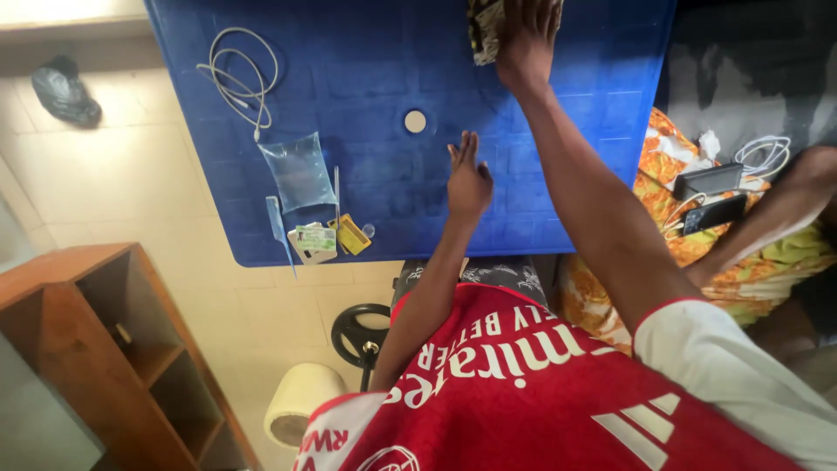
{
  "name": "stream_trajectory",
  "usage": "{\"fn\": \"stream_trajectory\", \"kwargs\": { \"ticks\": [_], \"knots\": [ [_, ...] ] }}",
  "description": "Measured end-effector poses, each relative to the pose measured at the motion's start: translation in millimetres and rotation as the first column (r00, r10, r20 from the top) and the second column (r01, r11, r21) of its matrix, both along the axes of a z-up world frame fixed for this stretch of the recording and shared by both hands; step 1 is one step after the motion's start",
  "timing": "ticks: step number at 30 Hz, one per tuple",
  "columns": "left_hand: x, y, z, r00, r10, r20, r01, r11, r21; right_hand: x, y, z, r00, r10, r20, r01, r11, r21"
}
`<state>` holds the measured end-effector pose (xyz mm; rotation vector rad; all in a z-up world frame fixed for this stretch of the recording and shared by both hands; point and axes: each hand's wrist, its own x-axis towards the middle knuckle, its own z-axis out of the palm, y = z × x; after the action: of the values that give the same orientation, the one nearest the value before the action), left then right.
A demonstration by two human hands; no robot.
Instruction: The recorder is wiping down a blue plastic table with a cloth and organizing items including a charging cable and money.
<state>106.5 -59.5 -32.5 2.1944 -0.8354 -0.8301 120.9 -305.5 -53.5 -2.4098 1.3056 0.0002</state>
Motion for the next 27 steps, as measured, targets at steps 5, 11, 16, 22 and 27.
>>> {"fn": "stream_trajectory", "kwargs": {
  "ticks": [5, 11, 16, 22, 27],
  "knots": [
    [12.4, 1.3, 18.4, 0.993, 0.045, -0.110, -0.052, 0.997, -0.053, -38.6, 90.3, 32.0, 0.996, 0.028, 0.082, -0.020, 0.995, -0.095],
    [44.3, 10.7, 53.2, 0.999, 0.016, -0.049, -0.012, 0.997, 0.072, -50.9, 163.8, 68.3, 0.997, -0.022, 0.072, 0.018, 0.999, 0.051],
    [56.6, 28.0, 73.6, 0.993, -0.117, -0.025, 0.118, 0.919, 0.377, -6.3, 95.1, 13.3, 0.996, 0.038, 0.084, -0.028, 0.992, -0.123],
    [49.9, 39.7, 62.0, 0.987, -0.153, 0.048, 0.130, 0.939, 0.318, 32.4, 27.8, -42.2, 0.994, 0.019, 0.104, 0.002, 0.980, -0.198],
    [53.1, 33.6, 61.1, 0.994, -0.108, -0.003, 0.103, 0.940, 0.327, 14.1, 108.5, 28.2, 0.990, 0.066, 0.124, -0.047, 0.988, -0.148]
  ]
}}
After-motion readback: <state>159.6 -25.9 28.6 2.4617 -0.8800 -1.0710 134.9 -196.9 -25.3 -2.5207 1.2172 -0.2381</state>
